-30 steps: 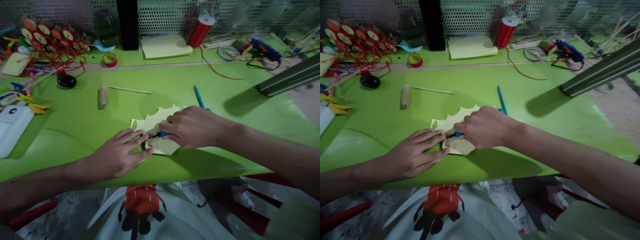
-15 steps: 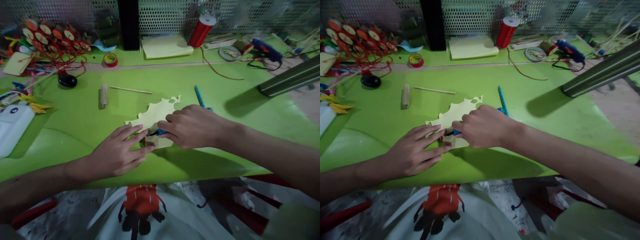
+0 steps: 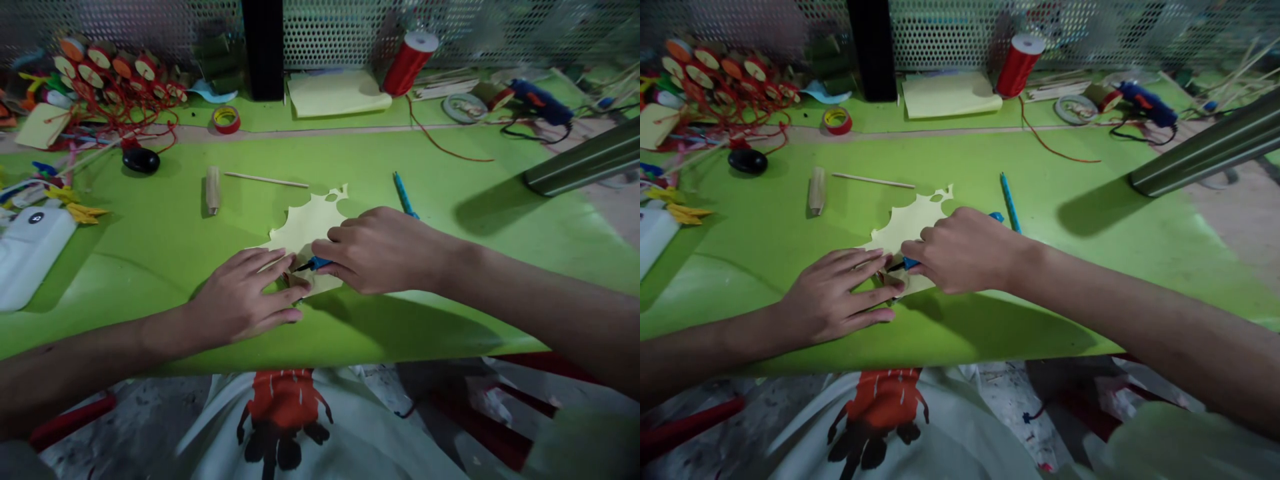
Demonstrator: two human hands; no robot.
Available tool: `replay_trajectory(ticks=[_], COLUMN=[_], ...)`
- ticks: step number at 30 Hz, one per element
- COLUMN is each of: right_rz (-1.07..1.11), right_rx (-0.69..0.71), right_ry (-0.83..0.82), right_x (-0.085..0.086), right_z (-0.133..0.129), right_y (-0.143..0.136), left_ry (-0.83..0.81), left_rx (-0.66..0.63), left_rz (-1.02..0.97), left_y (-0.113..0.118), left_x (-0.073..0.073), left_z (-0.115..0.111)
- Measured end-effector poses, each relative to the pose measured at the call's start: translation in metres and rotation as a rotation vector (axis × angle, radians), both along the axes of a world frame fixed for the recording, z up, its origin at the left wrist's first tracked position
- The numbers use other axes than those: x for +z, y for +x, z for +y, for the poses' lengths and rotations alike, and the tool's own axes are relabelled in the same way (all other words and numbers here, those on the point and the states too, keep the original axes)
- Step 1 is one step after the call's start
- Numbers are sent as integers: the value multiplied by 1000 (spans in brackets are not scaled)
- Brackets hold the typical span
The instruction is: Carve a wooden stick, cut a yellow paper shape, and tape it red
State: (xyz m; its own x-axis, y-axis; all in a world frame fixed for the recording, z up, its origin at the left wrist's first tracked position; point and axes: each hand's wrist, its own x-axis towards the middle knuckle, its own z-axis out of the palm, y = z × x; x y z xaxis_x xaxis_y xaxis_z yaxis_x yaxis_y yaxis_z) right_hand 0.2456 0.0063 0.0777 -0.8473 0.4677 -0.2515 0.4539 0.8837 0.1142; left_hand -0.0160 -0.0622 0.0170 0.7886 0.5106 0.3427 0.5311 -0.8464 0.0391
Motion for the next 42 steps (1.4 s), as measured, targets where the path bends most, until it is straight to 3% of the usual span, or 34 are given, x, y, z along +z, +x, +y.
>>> replay_trajectory(ticks=[8,13,20,31,42], right_rz=[-1,-7,5,5,11], right_rx=[4,-15,-52,-29,5], right_ry=[4,13,-11,-5,7], right_x=[1,1,1,-1,-5], right_z=[-1,0,4,5,10], right_y=[-1,-2,0,-1,1], left_ry=[-14,70,42,-170,-265], left_rx=[14,67,144,53,-45], left_rz=[-13,-13,-40,-105,-137], left_y=[2,5,7,0,-9], left_x=[0,3,3,-1,-3], left_z=[0,-1,-3,-1,9])
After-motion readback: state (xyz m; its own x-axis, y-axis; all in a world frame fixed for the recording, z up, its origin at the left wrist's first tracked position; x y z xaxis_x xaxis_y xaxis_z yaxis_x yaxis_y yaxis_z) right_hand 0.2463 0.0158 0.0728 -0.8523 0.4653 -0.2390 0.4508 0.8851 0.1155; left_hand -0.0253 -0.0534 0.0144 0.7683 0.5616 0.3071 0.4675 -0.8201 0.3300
